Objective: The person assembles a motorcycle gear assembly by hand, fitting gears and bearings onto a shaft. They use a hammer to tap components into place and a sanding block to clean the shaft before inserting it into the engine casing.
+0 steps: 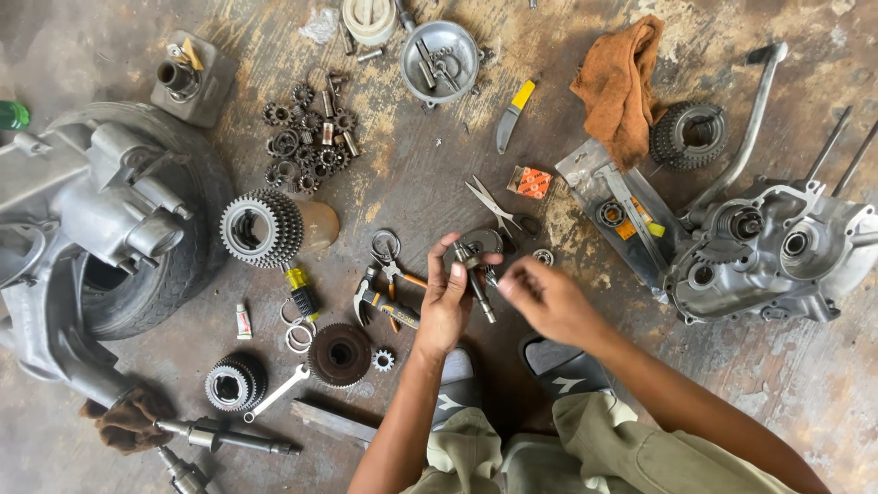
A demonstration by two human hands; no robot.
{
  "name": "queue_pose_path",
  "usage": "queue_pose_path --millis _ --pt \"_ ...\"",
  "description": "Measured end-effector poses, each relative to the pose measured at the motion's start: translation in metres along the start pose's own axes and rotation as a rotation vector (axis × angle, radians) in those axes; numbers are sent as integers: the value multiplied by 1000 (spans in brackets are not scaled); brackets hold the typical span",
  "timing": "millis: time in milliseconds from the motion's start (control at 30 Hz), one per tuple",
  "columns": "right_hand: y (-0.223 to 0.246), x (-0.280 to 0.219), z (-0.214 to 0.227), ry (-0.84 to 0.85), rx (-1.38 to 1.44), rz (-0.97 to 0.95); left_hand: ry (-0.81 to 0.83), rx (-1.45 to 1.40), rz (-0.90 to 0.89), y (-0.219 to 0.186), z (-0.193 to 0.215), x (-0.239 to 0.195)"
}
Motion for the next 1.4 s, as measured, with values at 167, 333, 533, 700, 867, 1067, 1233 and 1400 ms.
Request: queue_pose_path --millis 167,333,533,700,867,1067,1233,1400 --pt "36 0 -15 -1 81 32 -32 1 -38 -8 -7 -2" --pt "48 6 2 -127 27 93 -104 77 -68 14 32 -1" --pt "67 11 3 -147 176 125 -201 116 -45 21 28 2" --pt "75 11 -1 -164 207 177 -270 -183 84 40 39 3" --pt "79 10 -4 -152 224 169 -227 -260 99 51 51 -2" --pt "62 10 -4 -136 264 67 -70 -273 108 33 38 -6" --pt "32 12 5 -69 363 -23 -49 -26 53 0 18 -2" --pt "5 4 8 18 397 -40 -119 377 81 5 22 0"
Point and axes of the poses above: each hand's wrist, its own x-axis towards the middle knuckle, its own z-axis out of the back of the hand, y = z × x, the point moved 8 cm from there along x, towards the middle knuckle, and after that the axes turned 6 degrees about -y, right-handed, at the moved point
